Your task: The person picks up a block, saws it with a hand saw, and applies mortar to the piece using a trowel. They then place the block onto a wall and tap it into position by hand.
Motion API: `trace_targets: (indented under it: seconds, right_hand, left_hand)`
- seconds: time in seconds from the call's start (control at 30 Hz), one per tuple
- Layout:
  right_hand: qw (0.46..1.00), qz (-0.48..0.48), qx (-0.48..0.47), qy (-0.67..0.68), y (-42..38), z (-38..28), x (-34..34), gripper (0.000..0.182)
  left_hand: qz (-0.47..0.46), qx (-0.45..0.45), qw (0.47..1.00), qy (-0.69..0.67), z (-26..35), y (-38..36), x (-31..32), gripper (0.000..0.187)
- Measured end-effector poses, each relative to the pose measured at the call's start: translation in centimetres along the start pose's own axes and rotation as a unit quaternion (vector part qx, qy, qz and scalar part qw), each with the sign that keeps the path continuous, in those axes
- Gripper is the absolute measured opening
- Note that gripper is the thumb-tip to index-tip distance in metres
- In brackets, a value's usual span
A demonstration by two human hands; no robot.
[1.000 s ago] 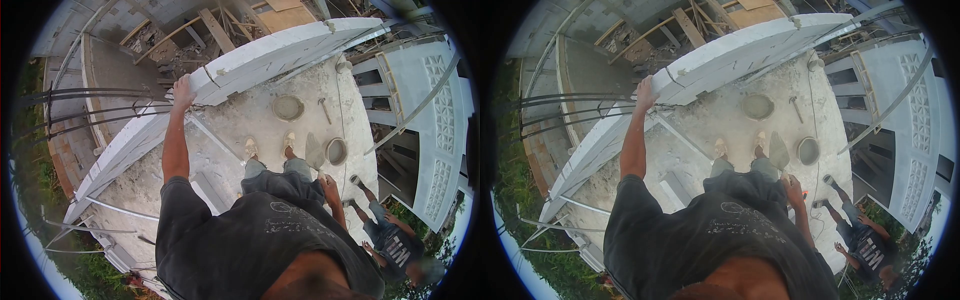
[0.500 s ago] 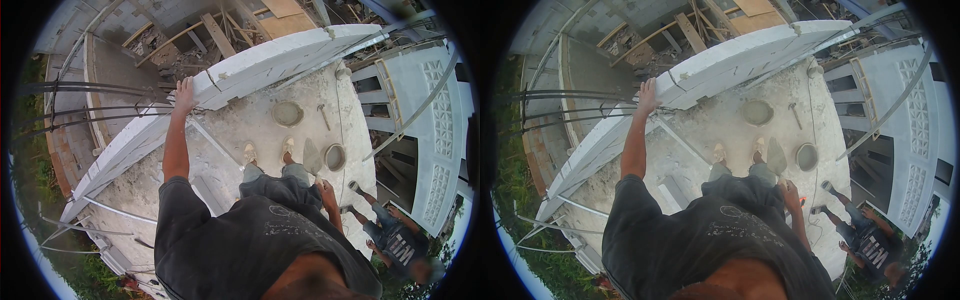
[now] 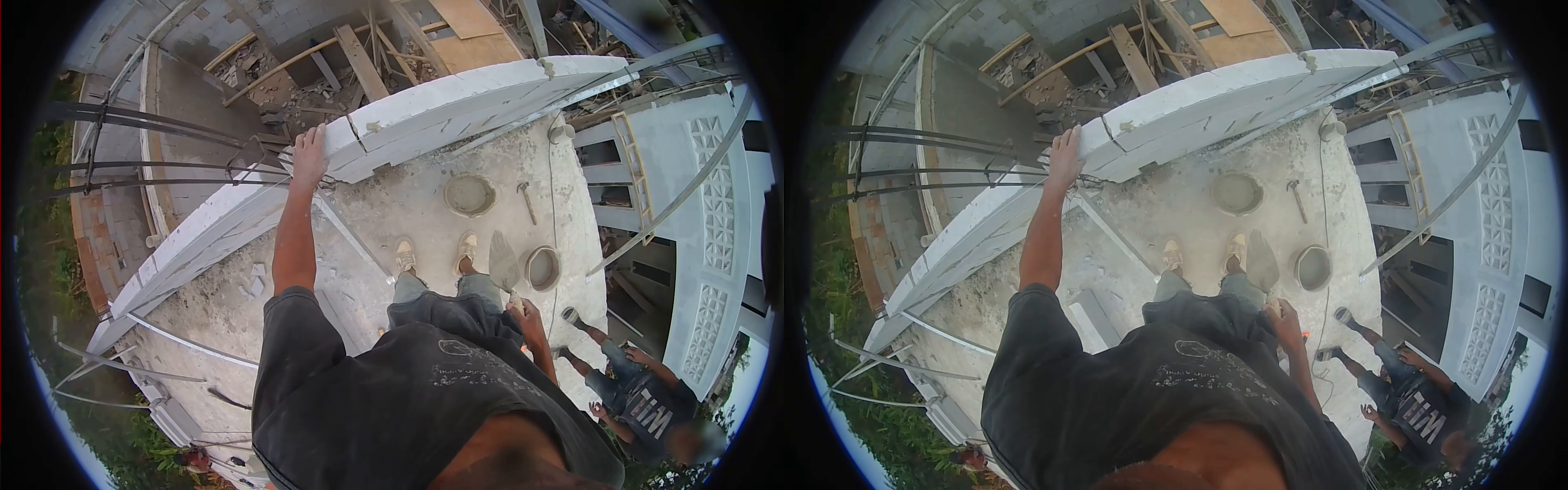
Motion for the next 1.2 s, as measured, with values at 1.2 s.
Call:
trace_targets:
  seconds: [1.2]
  right_hand:
    - [0.994,-0.102,-0.042,-0.005,3.9,-11.8,8.6,0.054]
  left_hand:
    - [0.027,-0.047,0.998,0.037,0.1,-0.4,0.6,0.068]
Point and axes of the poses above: each hand's wrist, its own y-axis towards the middle knuckle, its own x-axis out of the palm, z = x × y, the point moved 2 cm from there along y, towards the middle knuckle, and after that the axes turned 11 degrees about y, right-handed, at the moved point
